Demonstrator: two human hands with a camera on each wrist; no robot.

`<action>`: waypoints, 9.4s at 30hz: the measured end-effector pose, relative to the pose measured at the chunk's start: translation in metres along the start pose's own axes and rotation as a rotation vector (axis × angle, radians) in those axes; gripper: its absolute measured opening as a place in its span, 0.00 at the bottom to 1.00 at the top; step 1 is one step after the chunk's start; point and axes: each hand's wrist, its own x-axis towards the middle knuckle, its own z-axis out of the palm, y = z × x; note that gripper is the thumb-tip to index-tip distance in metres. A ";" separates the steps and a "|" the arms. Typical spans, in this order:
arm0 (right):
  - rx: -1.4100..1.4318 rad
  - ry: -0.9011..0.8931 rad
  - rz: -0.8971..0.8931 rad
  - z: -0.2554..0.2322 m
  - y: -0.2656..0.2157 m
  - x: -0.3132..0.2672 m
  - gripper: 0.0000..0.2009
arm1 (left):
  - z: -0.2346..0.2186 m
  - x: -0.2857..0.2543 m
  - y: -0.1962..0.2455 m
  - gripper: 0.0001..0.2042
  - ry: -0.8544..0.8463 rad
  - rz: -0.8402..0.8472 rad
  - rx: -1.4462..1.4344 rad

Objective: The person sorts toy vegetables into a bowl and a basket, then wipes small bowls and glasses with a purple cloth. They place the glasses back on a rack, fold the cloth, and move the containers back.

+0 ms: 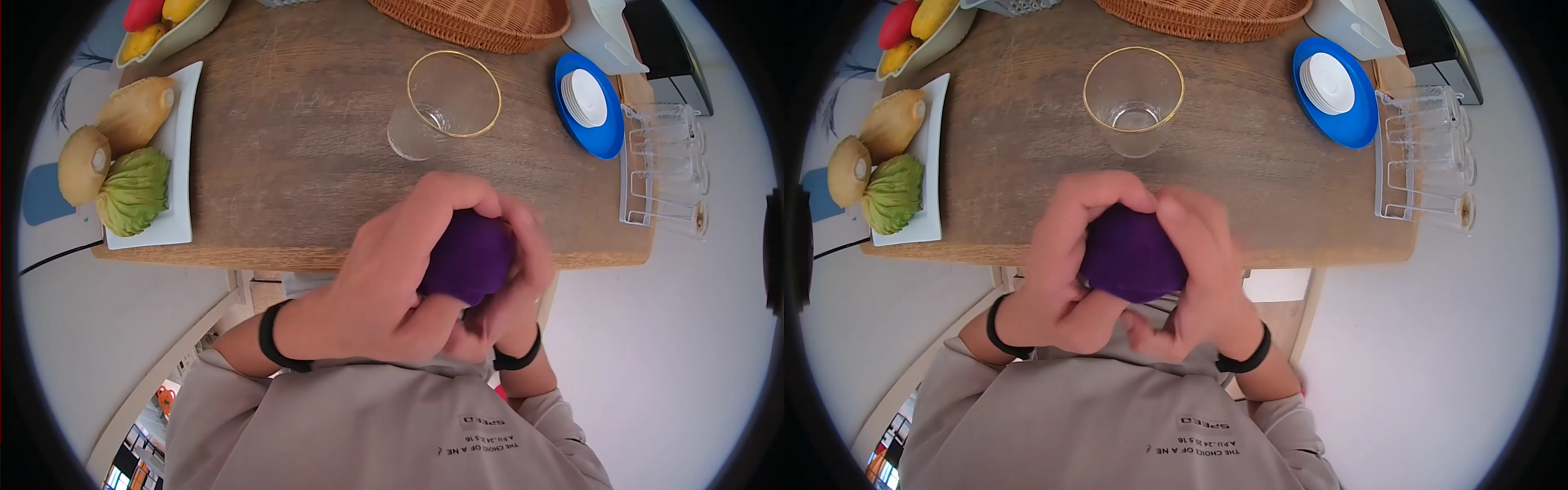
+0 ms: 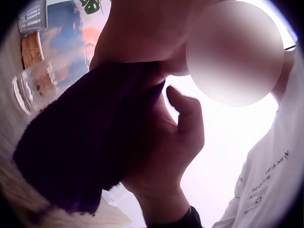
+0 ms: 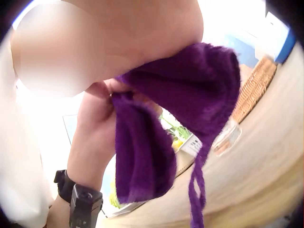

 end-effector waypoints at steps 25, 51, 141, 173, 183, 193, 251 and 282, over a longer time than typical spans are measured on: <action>-0.529 -0.225 -0.124 -0.086 -0.032 0.121 0.21 | -0.103 0.108 0.029 0.34 -0.401 0.108 0.806; -0.574 -0.915 0.115 -0.056 -0.055 0.184 0.28 | -0.092 0.088 -0.058 0.18 0.086 0.196 0.293; -0.064 0.051 0.664 -0.102 0.070 -0.009 0.10 | 0.055 0.039 -0.029 0.24 -0.324 -0.263 0.587; -0.368 -0.286 0.567 -0.095 0.036 0.010 0.24 | -0.088 -0.030 0.002 0.25 -0.152 -0.279 0.735; -0.369 -0.334 0.458 -0.097 0.052 -0.011 0.14 | -0.075 -0.043 -0.029 0.14 -0.228 -0.119 0.914; -0.051 -0.364 0.337 -0.117 0.027 0.000 0.08 | -0.106 -0.040 -0.002 0.06 -0.077 -0.134 0.539; 0.547 0.132 0.411 0.034 0.058 0.046 0.37 | -0.047 0.011 -0.079 0.37 0.034 -0.348 -0.114; -0.213 0.348 0.108 0.059 0.004 0.038 0.34 | -0.012 0.040 -0.025 0.28 0.805 -0.502 -0.770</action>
